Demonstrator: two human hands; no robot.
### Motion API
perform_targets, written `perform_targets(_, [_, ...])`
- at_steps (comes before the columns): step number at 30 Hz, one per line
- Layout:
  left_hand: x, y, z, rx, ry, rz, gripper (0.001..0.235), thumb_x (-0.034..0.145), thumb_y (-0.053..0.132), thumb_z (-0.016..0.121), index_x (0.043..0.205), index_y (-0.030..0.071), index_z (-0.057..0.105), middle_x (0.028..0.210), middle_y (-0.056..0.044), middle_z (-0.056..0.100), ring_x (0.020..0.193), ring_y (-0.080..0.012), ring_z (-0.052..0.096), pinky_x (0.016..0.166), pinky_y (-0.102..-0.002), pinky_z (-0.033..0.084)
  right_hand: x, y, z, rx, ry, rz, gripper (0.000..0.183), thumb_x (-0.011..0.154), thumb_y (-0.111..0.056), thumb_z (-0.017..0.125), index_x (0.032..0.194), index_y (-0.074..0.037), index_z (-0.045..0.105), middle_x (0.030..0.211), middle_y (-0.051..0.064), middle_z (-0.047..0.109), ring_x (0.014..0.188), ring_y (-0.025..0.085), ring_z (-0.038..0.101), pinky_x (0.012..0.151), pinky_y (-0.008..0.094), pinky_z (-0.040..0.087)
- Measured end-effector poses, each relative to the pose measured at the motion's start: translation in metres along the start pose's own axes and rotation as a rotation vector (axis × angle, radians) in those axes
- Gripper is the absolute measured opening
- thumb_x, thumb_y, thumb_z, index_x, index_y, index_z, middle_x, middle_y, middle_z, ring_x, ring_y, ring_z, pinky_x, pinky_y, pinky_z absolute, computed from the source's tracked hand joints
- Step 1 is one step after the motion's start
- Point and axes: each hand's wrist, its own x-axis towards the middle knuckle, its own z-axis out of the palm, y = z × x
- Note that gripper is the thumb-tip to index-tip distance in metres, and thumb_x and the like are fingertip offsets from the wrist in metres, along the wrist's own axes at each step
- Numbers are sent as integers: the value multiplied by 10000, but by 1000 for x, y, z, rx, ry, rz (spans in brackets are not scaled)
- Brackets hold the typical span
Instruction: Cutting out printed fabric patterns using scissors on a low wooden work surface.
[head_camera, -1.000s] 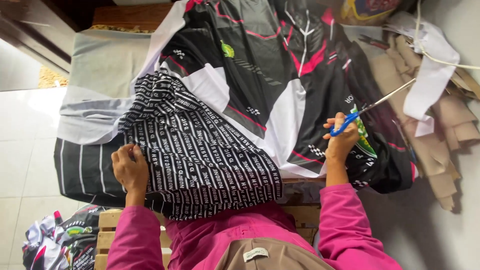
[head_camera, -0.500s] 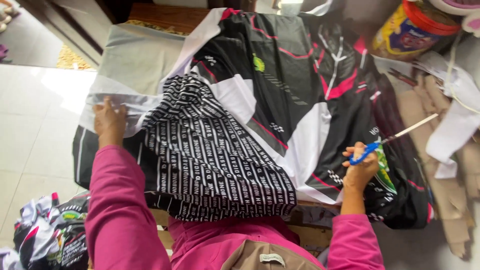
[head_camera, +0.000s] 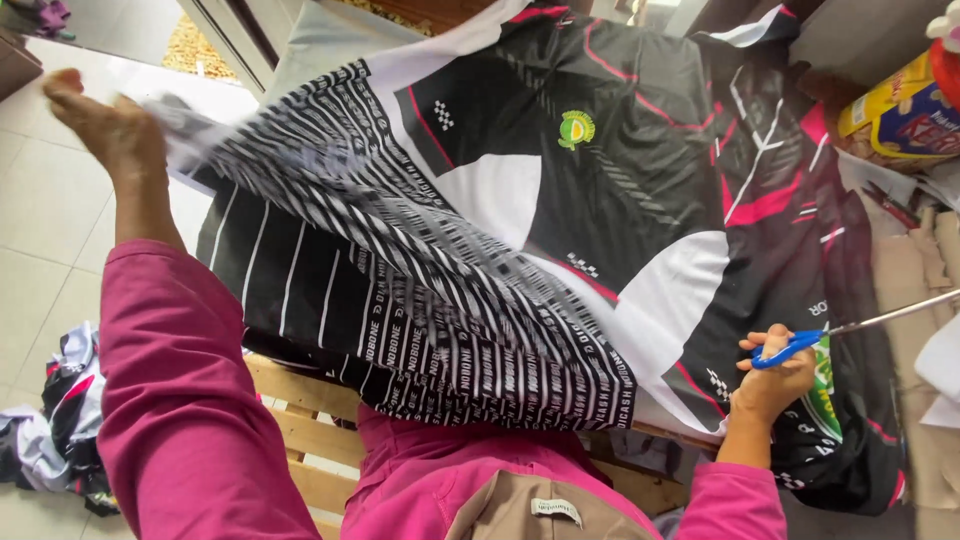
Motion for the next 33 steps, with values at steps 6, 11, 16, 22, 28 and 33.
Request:
perform_targets(6, [-65,23,4,110,-675,115,227,963,197,600,1128,41,579,1066,-224,575,997,-377,525,844,-450,395,9,29,1,39,14,-1,171,885,-209,558,950,-52,551,778,69,621,570,101,581,351,159,379])
perform_targets(11, [-109,115,8,112,-1041,-7,600,939,402,489,1360,-12,385,1310,-300,421,1180,-454,397,932,-524,315,14,30,-3,69,61,66,146,871,-197,572,930,-66,544,735,66,619,571,86,595,331,150,363])
perform_targets(16, [-135,133,46,199,-810,188,358,969,267,540,1178,-20,580,1211,-213,519,1050,-409,467,837,-520,369,5,-1,-5,49,-1,98,176,890,-231,575,959,-76,530,776,55,637,610,102,616,368,167,395])
perform_targets(22, [-184,135,148,35,-652,402,207,857,247,684,1023,123,701,880,-126,618,792,-350,631,709,-418,504,7,5,-5,164,8,-39,202,930,-168,662,895,-2,553,722,145,622,570,135,610,363,147,432])
perform_targets(28, [-219,189,210,108,-819,166,235,881,363,631,1012,174,678,929,-55,624,815,-295,648,700,-406,516,10,15,-4,135,67,-37,224,926,-163,673,933,11,532,793,165,624,622,145,622,383,164,447])
perform_targets(33, [-222,277,196,136,-945,-9,456,869,386,659,1218,129,513,1142,-117,457,949,-377,614,793,-488,518,12,12,-3,144,81,17,208,914,-157,660,908,5,530,772,157,616,610,139,612,375,157,436])
